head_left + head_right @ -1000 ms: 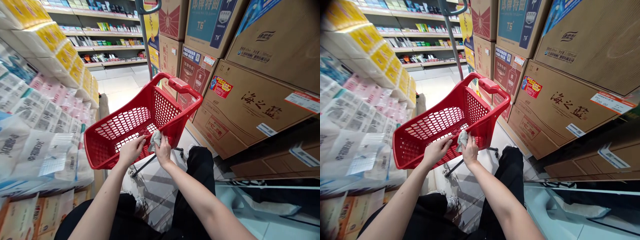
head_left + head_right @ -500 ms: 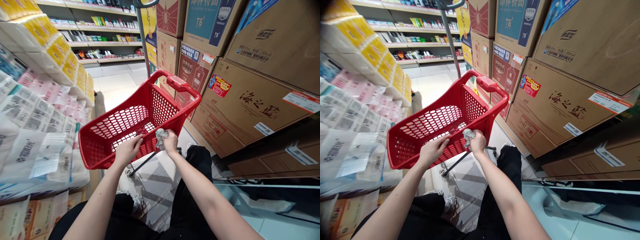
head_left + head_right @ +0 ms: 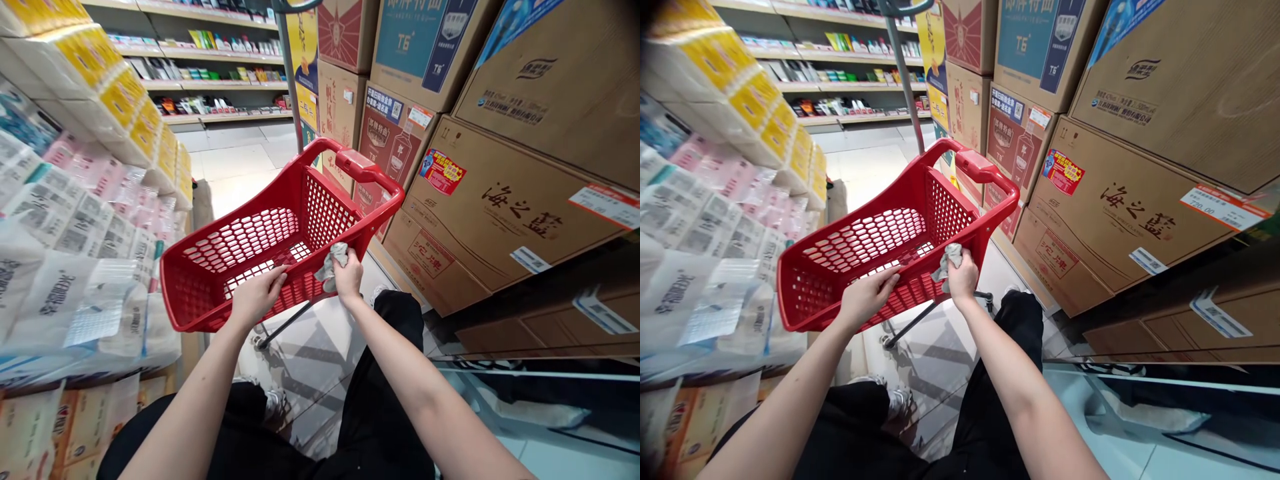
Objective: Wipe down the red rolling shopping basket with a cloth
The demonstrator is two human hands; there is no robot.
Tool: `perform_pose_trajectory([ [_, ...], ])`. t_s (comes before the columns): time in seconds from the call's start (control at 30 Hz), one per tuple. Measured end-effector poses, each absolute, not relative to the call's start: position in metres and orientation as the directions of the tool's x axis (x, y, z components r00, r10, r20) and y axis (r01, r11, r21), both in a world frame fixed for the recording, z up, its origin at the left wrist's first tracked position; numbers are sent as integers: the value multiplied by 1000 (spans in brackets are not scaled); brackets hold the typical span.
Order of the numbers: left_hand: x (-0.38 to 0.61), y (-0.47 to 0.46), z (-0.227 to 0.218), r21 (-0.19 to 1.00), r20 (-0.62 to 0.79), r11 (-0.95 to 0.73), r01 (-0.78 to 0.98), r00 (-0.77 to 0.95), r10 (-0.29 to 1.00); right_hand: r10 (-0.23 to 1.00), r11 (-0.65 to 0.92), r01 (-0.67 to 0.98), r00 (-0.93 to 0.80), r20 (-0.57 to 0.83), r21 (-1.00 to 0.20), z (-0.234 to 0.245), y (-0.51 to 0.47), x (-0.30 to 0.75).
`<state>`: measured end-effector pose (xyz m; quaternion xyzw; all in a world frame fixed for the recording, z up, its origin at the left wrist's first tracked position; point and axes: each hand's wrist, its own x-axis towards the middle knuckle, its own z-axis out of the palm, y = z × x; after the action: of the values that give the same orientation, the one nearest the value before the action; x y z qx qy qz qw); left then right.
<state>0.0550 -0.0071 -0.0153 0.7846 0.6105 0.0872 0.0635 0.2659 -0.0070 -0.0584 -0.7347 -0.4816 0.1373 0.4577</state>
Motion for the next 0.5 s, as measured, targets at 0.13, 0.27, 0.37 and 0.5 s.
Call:
perform_pose_trajectory([
  [0.13, 55, -6, -16, 206, 71, -258, 944, 249, 966, 736, -158, 538, 624, 264, -828, -51, -1, 288],
  [0.27, 54, -7, -18, 215, 82, -259, 942, 247, 966, 699, -198, 526, 667, 257, -827, -46, 1, 289],
  [0.37, 54, -8, -18, 220, 71, -252, 942, 242, 968, 740, -168, 585, 607, 291, -793, -55, -6, 271],
  [0.5, 54, -7, -17, 232, 49, -248, 941, 243, 969, 865, -38, 764, 348, 361, -644, -73, -27, 244],
])
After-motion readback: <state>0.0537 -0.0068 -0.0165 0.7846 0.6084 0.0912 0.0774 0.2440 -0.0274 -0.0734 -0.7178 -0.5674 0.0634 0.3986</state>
